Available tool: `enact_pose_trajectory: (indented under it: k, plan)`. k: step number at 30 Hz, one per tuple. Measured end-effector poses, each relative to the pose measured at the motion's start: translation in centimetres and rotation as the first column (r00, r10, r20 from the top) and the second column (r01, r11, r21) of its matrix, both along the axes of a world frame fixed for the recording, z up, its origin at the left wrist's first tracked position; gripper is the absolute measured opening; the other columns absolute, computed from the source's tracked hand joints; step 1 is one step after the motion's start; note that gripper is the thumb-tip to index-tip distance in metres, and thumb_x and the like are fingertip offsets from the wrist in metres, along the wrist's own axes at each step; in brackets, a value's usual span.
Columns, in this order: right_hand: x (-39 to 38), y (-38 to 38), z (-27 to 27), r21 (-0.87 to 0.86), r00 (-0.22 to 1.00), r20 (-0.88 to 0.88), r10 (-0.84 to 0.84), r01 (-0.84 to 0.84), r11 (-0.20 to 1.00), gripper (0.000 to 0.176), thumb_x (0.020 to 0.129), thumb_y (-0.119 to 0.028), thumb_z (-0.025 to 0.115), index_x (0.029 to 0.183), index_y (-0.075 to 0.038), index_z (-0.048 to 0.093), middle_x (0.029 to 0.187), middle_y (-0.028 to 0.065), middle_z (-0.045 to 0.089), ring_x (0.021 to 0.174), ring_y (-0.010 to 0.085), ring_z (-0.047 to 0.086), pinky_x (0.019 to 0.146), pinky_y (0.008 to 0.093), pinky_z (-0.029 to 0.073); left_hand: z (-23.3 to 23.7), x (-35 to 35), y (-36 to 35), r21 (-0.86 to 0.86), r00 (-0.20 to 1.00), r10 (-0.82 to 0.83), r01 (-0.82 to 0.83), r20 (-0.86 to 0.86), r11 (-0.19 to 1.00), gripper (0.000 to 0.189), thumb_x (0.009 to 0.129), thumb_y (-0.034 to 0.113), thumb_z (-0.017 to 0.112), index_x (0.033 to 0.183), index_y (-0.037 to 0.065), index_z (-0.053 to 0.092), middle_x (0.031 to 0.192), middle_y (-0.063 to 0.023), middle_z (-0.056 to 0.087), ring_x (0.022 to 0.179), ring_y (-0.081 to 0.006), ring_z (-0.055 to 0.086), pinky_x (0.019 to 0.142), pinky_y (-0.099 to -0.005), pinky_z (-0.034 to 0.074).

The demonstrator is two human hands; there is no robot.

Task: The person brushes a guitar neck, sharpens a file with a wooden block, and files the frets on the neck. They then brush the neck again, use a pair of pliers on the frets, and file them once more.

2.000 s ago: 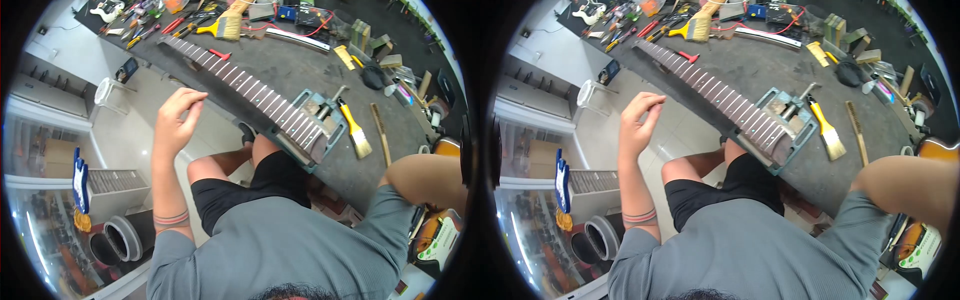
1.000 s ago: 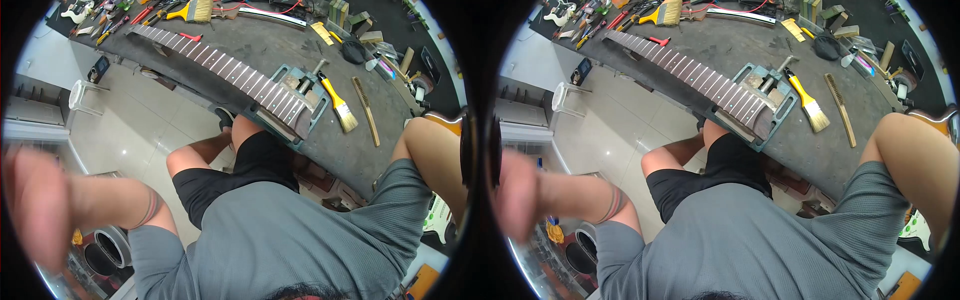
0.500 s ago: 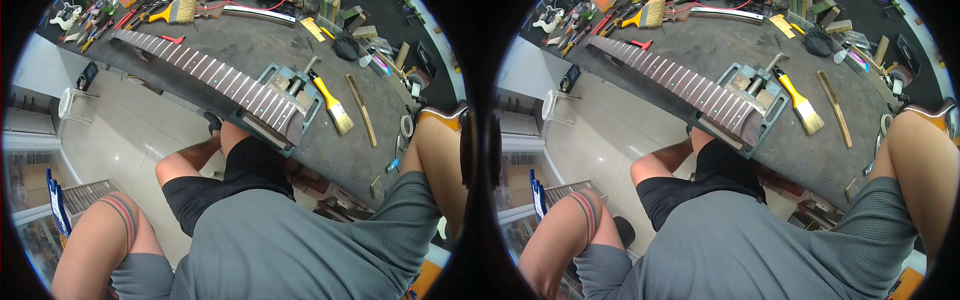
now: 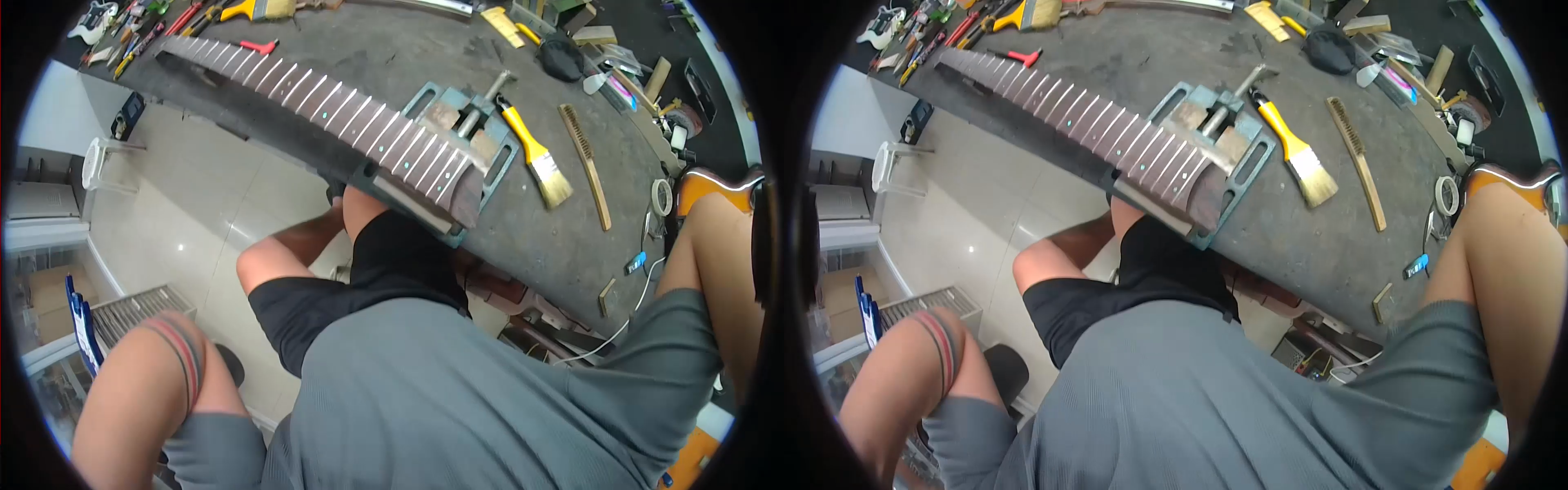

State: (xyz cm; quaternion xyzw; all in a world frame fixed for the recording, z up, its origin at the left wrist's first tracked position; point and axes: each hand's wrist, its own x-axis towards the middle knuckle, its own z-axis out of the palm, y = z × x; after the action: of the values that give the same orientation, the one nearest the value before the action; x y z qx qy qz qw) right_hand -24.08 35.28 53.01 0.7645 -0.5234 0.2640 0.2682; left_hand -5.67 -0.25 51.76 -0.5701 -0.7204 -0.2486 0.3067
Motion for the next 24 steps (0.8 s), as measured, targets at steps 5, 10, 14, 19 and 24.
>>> enact_pose_trajectory:
  k: [5, 10, 14, 19, 24]
  plan:
    - [-5.2, 3.5, -1.2, -0.18, 0.935, 0.19, -0.299, 0.332, 0.926, 0.061, 0.116, -0.054, 0.053, 0.137, 0.0, 0.071, 0.124, 0.0195, 0.079, 0.113, 0.0257, 0.079, 0.096, 0.0434, 0.06, 2.4, 1.1, -5.5, 0.324, 0.998, -0.053, 0.044, 0.019, 0.945, 0.026, 0.107, 0.009, 0.058, 0.122, -0.004, 0.074, 0.108, -0.0082, 0.076, 0.09, -0.0197, 0.072, 0.091, -0.0351, 0.061]
    - [-20.3, 4.1, -17.0, 0.449, 0.113, 0.447, -0.887, 0.83, 0.332, 0.064, 0.116, -0.057, 0.052, 0.137, 0.0, 0.071, 0.125, 0.0205, 0.079, 0.113, 0.0267, 0.079, 0.096, 0.0446, 0.06, -9.8, -9.3, -3.6, 0.726, 0.9, -0.122, -0.252, 0.419, 0.639, 0.029, 0.1, 0.001, 0.059, 0.124, -0.003, 0.074, 0.114, -0.0063, 0.074, 0.095, -0.0174, 0.071, 0.09, -0.0345, 0.058]
    - [-20.2, -0.5, -23.3, 0.909, -0.254, 0.082, -0.964, 0.416, -0.033, 0.078, 0.11, -0.075, 0.047, 0.137, -0.004, 0.069, 0.127, 0.0189, 0.082, 0.119, 0.0352, 0.078, 0.103, 0.0459, 0.058, -17.8, -16.2, 1.9, -0.205, 0.618, 0.687, -0.668, 0.383, 0.715, 0.065, 0.08, -0.013, 0.06, 0.14, 0.007, 0.073, 0.139, -0.0145, 0.065, 0.136, -0.0337, 0.062, 0.117, -0.0467, 0.047]
    - [-21.9, -1.0, -26.6, 0.793, -0.136, 0.171, -0.976, 0.606, 0.055, 0.06, 0.104, -0.05, 0.066, 0.142, -0.004, 0.062, 0.129, 0.0236, 0.08, 0.124, 0.0406, 0.076, 0.106, 0.0473, 0.058, -20.8, -18.7, 2.8, -0.412, 0.618, 0.753, -0.641, 0.224, 0.648, 0.084, 0.077, -0.015, 0.061, 0.156, 0.013, 0.061, 0.151, -0.0107, 0.06, 0.15, -0.0322, 0.053, 0.134, -0.0553, 0.029]
    - [-22.8, -0.6, -27.5, 0.77, -0.144, 0.307, -0.941, 0.618, 0.157, 0.064, 0.1, -0.038, 0.072, 0.155, -0.01, 0.051, 0.138, 0.0255, 0.077, 0.132, 0.041, 0.073, 0.115, 0.05, 0.053, -21.8, -21.7, 0.7, -0.464, 0.623, 0.75, -0.61, 0.22, 0.642, 0.086, 0.076, -0.014, 0.064, 0.157, 0.014, 0.061, 0.152, -0.0103, 0.059, 0.152, -0.0316, 0.052, 0.134, -0.0574, 0.028]
